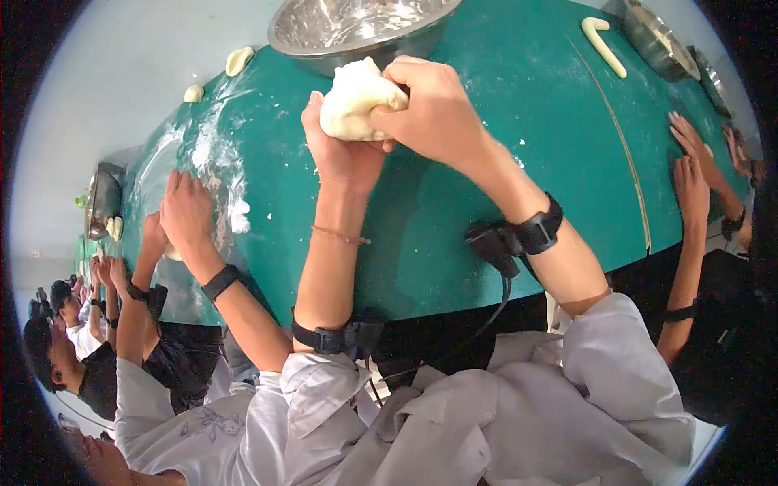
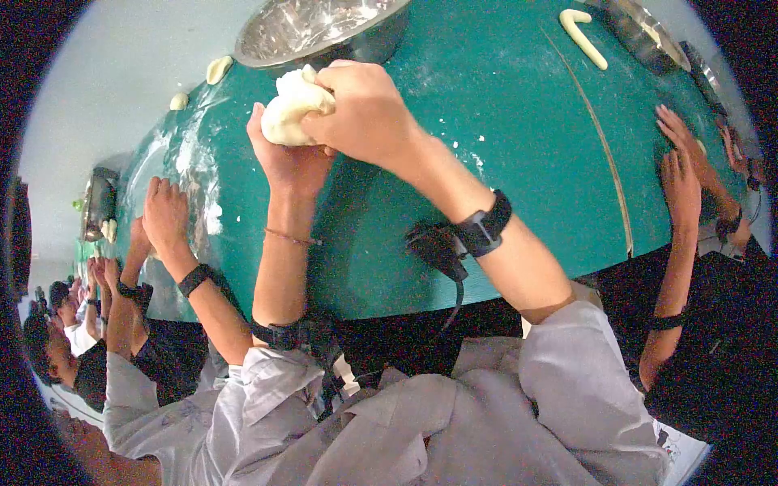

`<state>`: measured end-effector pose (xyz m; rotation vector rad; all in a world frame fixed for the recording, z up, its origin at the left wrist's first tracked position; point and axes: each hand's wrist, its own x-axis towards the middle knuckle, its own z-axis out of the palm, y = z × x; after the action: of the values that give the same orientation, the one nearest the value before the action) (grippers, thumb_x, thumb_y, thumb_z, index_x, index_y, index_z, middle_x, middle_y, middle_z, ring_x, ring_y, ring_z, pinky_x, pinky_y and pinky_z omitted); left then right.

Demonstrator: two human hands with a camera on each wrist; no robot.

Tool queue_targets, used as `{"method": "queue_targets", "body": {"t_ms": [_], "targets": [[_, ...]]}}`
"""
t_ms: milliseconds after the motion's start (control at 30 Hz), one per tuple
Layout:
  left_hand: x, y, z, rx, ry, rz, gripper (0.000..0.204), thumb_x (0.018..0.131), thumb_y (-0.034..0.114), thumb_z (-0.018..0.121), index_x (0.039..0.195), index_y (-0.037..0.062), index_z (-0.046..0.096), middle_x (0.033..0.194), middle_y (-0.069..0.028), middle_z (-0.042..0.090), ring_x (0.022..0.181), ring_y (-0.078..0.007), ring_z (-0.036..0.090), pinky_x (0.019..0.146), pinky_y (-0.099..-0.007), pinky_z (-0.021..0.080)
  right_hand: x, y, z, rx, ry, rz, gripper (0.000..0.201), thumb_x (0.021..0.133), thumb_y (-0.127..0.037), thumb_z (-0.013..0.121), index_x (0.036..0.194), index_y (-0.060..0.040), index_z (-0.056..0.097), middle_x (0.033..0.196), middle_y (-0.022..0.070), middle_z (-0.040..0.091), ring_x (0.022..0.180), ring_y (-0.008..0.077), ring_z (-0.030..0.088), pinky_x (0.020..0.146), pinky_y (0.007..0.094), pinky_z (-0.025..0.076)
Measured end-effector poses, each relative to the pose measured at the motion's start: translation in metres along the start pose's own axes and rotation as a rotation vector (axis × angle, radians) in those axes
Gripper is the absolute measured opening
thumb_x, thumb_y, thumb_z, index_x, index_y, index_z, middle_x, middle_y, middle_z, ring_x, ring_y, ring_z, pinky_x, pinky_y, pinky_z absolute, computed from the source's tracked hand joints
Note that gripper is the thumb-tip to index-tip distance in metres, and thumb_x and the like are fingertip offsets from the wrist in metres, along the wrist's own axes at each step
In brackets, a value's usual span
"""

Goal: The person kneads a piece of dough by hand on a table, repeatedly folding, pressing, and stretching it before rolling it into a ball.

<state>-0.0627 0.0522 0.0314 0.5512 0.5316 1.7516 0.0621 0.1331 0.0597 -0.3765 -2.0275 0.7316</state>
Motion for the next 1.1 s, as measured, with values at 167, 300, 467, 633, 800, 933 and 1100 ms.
{"method": "queue_targets", "body": {"t_ms": [167,300,467,633,800,933,1100], "targets": [[0.001,0.004,0.009,0.159,0.111,0.149,0.055,0.095,0.053,0.035,0.124,0.0090,0.051,0.106,-0.0087,0.064,0.087,-0.0222,0.064,0.053,-0.0314,0.051,0.003,-0.007,-0.032,0.741,-0.066,0.401,0.036,0.076,-0.016,0.076,0.105,0.0012,0.063,0.093,0.0069,0.062,0.090,0.0136,0.061,0.077,0.0291,0.050],[-0.001,-0.002,0.021,0.329,0.130,0.263,0.060,0.096,0.056,0.034,0.131,0.0084,0.046,0.117,-0.0092,0.060,0.099,-0.0217,0.063,0.064,-0.0333,0.055,-0.001,-0.014,-0.020,0.340,-0.054,0.156,0.070,0.071,-0.013,0.082,0.130,-0.0037,0.047,0.107,0.0100,0.060,0.100,0.0174,0.060,0.088,0.0326,0.050],[-0.001,-0.006,0.028,0.431,0.064,0.360,0.078,0.095,0.066,0.024,0.138,0.0032,0.040,0.135,-0.0117,0.049,0.127,-0.0265,0.046,0.106,-0.0406,0.038,-0.003,-0.017,-0.014,0.110,0.050,0.005,0.073,0.067,-0.007,0.079,0.131,-0.0055,0.045,0.105,0.0103,0.061,0.101,0.0183,0.060,0.087,0.0318,0.051],[0.000,-0.014,0.026,0.478,0.051,0.370,0.078,0.096,0.066,0.023,0.140,0.0032,0.037,0.137,-0.0109,0.048,0.128,-0.0259,0.045,0.106,-0.0402,0.037,-0.005,-0.012,-0.010,0.160,0.073,0.107,0.056,0.067,0.000,0.070,0.119,-0.0039,0.049,0.104,0.0102,0.061,0.097,0.0169,0.061,0.085,0.0303,0.052],[0.002,-0.021,0.022,0.467,0.027,0.313,0.077,0.095,0.066,0.024,0.140,0.0059,0.038,0.135,-0.0093,0.049,0.127,-0.0248,0.047,0.104,-0.0401,0.040,-0.007,0.004,-0.006,0.254,0.128,0.122,0.045,0.066,-0.002,0.069,0.108,-0.0023,0.050,0.098,0.0127,0.063,0.092,0.0212,0.063,0.080,0.0325,0.052],[0.004,-0.021,0.017,0.458,0.049,0.289,0.074,0.096,0.065,0.026,0.140,0.0072,0.039,0.135,-0.0085,0.049,0.125,-0.0245,0.048,0.102,-0.0404,0.042,-0.007,-0.002,-0.005,0.192,0.144,0.101,0.042,0.066,0.001,0.065,0.105,-0.0013,0.051,0.099,0.0108,0.061,0.093,0.0158,0.060,0.081,0.0301,0.051],[0.002,-0.024,0.017,0.493,0.024,0.263,0.072,0.096,0.064,0.027,0.139,0.0070,0.040,0.134,-0.0085,0.050,0.124,-0.0245,0.049,0.101,-0.0401,0.043,-0.006,-0.001,-0.007,0.164,0.139,0.138,0.039,0.067,-0.001,0.063,0.104,-0.0005,0.051,0.098,0.0104,0.061,0.091,0.0160,0.060,0.079,0.0303,0.051]]}}
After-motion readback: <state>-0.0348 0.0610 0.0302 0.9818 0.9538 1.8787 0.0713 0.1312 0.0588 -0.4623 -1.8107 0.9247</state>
